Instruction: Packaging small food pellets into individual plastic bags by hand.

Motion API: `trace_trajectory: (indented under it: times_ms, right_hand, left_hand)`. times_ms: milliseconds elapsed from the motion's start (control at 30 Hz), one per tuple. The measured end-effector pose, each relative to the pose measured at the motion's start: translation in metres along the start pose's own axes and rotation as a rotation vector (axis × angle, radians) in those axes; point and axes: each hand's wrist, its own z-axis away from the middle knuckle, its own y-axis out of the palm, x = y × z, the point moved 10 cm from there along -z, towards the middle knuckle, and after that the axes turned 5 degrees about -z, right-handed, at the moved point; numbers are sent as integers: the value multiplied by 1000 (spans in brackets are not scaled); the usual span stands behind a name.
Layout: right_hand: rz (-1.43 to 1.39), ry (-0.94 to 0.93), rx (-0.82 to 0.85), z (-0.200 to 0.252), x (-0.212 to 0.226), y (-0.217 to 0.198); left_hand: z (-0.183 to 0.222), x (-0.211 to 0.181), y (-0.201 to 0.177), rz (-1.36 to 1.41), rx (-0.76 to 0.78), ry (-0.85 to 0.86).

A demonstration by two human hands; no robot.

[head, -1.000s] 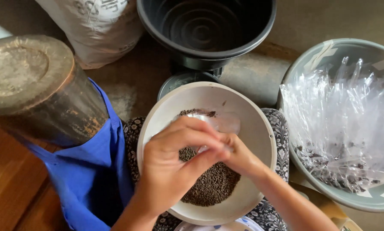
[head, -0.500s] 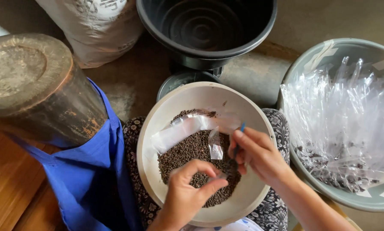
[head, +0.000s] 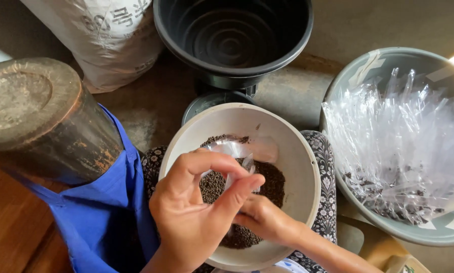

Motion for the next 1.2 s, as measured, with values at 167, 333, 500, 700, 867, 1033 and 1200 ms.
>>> trace_trajectory:
  times_ms: [167,333,500,700,867,1033,1200]
  right_hand:
    - [-60,-126,-303,9,48,-59]
    - [150,-130,-699,43,40,-145]
    - [-35,-296,-535,39,52,-112]
    - [29,-218,-187,27,61,-47]
    - [-322,188,-677,25,-21,-82]
    - [-914,187,-765,28,-59,-68]
    - [-418,19,-443,21,-23,-61]
  left_hand:
    - [23,52,48,-55,331,-84]
    - [71,122,77,269,655,-409]
    - [32,130,32,-633,137,140]
    - [54,137,60,-528,268,65]
    - [59,83,78,-432,294,257]
    - [63,76,70,-473,174,369]
    - [51,116,58,-216,334,-128]
